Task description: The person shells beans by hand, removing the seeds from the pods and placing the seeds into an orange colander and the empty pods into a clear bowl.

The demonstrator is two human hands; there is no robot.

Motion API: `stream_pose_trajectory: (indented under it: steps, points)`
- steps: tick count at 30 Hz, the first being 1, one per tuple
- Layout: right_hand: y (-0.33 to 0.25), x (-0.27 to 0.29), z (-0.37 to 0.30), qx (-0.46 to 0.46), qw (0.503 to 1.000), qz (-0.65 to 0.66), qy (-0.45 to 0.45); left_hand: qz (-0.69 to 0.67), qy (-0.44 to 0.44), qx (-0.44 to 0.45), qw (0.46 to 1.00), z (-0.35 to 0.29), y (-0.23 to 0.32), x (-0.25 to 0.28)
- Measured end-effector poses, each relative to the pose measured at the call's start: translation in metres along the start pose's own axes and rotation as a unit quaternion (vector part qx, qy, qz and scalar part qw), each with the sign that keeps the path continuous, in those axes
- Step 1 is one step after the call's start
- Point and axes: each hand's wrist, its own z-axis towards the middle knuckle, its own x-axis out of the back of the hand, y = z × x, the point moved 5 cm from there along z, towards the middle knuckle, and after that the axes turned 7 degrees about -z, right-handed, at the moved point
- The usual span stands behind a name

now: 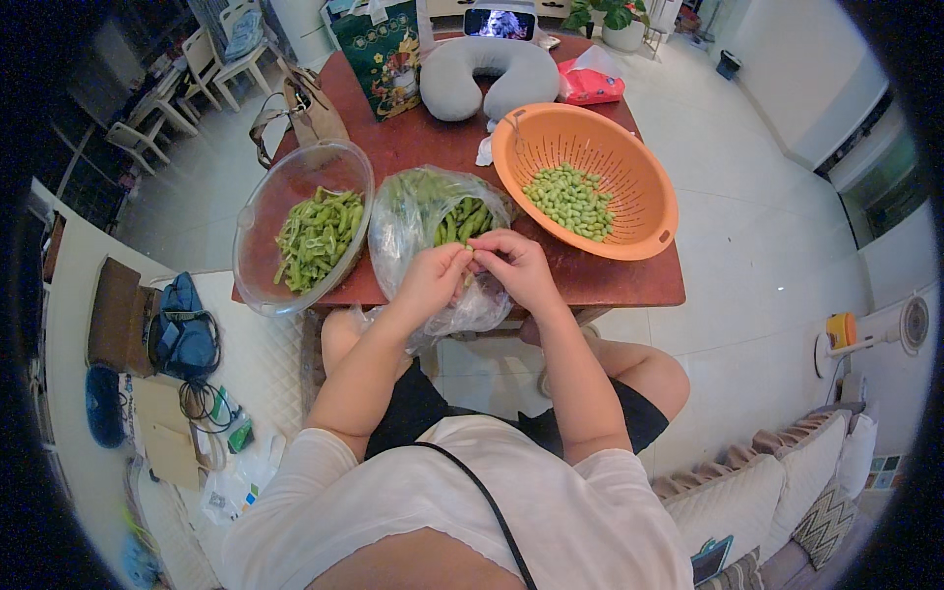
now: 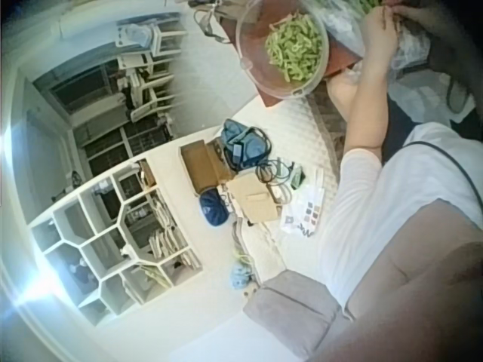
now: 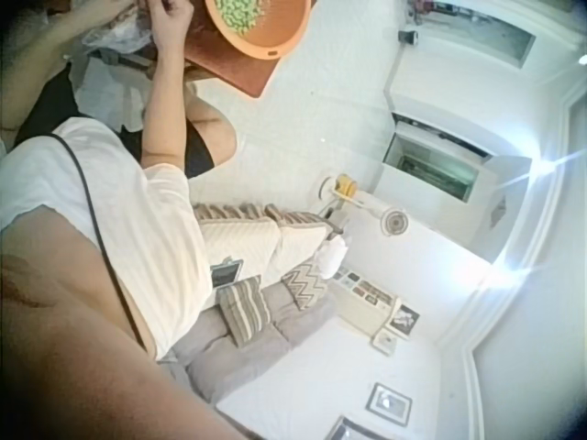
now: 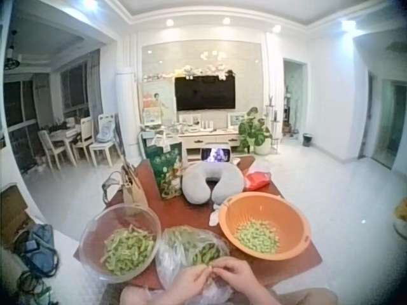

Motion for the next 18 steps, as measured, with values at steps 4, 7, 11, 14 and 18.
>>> stream_pose_trajectory:
  steps: [4, 7, 11, 14, 18]
  points:
    - [-0.002, -0.002, 0.000, 0.033, 0.998, -0.054, 0.019, 0.099, -0.004, -0.027, 0.995, 0.001, 0.006, 0.000]
    - [-0.012, -0.003, -0.001, 0.060, 0.992, -0.107, 0.043, 0.129, 0.001, -0.044, 0.991, 0.002, 0.000, 0.000]
    - [-0.016, -0.003, -0.001, 0.078, 0.984, -0.149, 0.055, 0.141, 0.012, -0.051, 0.989, 0.002, 0.001, 0.000]
    - [-0.020, -0.004, -0.002, 0.094, 0.980, -0.165, 0.055, 0.152, 0.008, -0.050, 0.987, 0.002, 0.002, 0.000]
    - [-0.024, -0.005, -0.004, 0.121, 0.972, -0.193, 0.063, 0.156, 0.011, -0.054, 0.986, 0.002, 0.001, 0.000]
